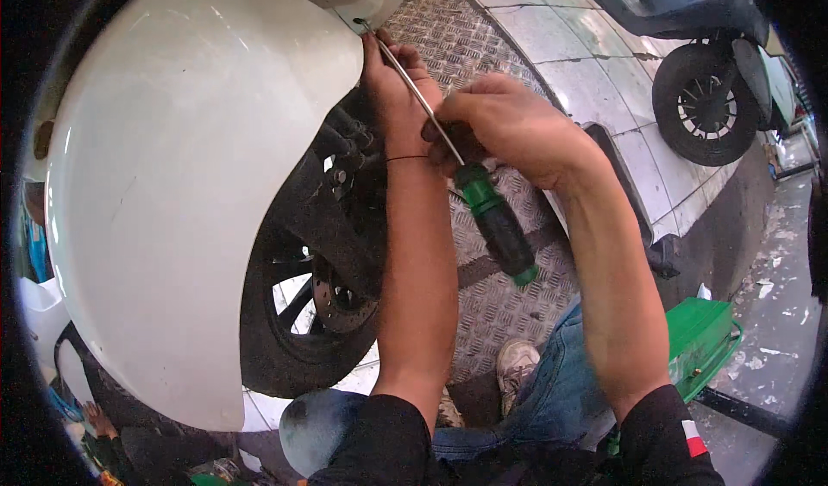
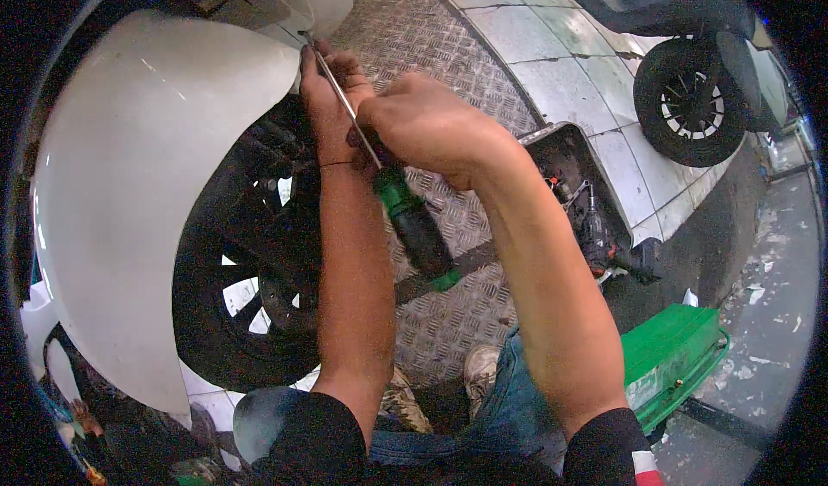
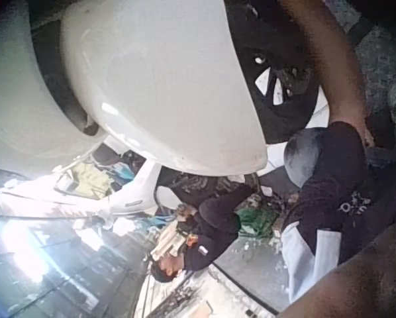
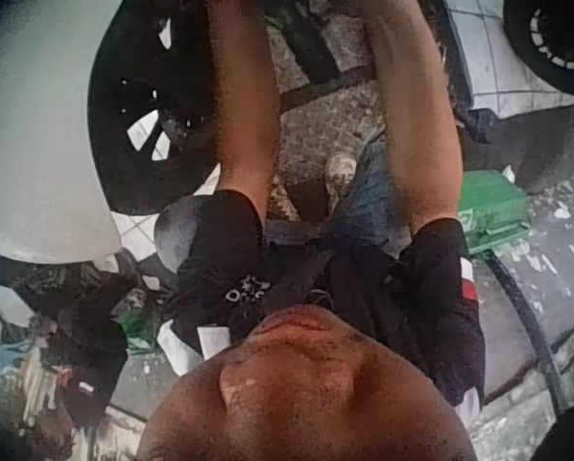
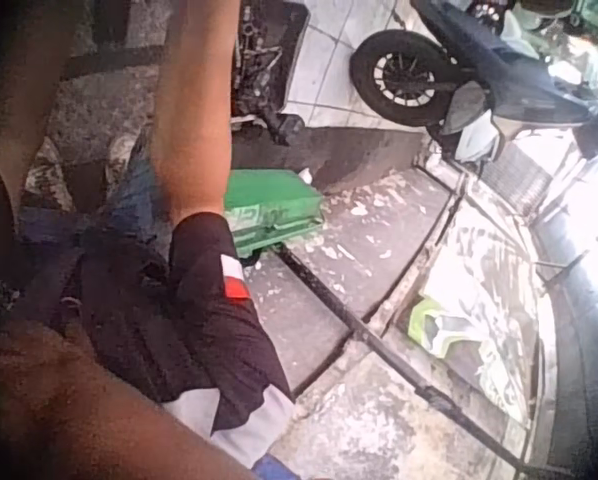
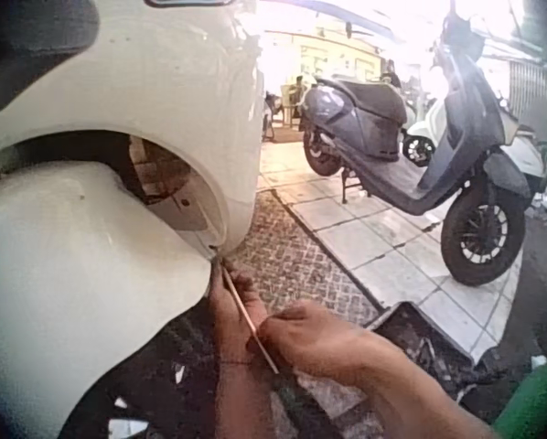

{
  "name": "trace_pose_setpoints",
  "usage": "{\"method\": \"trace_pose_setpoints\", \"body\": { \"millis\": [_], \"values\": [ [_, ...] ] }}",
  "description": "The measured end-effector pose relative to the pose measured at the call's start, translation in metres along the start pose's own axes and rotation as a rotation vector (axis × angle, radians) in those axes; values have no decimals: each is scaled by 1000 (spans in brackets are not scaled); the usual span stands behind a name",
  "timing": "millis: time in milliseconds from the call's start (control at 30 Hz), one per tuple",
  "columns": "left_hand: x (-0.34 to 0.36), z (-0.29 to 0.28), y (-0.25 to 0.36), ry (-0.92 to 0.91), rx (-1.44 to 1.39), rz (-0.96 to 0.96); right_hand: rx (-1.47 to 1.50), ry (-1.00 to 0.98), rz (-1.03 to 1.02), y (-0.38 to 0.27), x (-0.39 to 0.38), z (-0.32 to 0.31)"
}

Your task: The person removes screws from the inner and front panels of a white scooter using a screwdriver and places them into a small metal tray on the floor.

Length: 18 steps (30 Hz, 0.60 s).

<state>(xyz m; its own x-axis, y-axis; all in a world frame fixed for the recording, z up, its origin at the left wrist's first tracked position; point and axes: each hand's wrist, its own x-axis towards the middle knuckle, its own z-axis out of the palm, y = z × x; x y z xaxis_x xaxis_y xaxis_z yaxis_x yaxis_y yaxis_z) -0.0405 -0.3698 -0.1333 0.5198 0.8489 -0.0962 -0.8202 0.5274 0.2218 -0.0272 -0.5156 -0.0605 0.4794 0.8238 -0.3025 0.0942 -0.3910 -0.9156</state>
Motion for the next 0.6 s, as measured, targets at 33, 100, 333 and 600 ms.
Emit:
{"method": "trace_pose_setpoints", "body": {
  "millis": [33, 100, 333, 600],
  "values": [
    [0, 2, -1, 31, -73, -14, 0, 1, -3, 2, 1, 1],
    [1, 5, -2, 21, -5, 56, 154, -38, -78, 5, 0, 2],
    [16, -15, 5, -3, 228, 153, 200, -41, -108, -1, -2, 8],
    [1, -33, 13, -37, 990, 576, -34, 53, -87, 0, -9, 17]
  ]
}}
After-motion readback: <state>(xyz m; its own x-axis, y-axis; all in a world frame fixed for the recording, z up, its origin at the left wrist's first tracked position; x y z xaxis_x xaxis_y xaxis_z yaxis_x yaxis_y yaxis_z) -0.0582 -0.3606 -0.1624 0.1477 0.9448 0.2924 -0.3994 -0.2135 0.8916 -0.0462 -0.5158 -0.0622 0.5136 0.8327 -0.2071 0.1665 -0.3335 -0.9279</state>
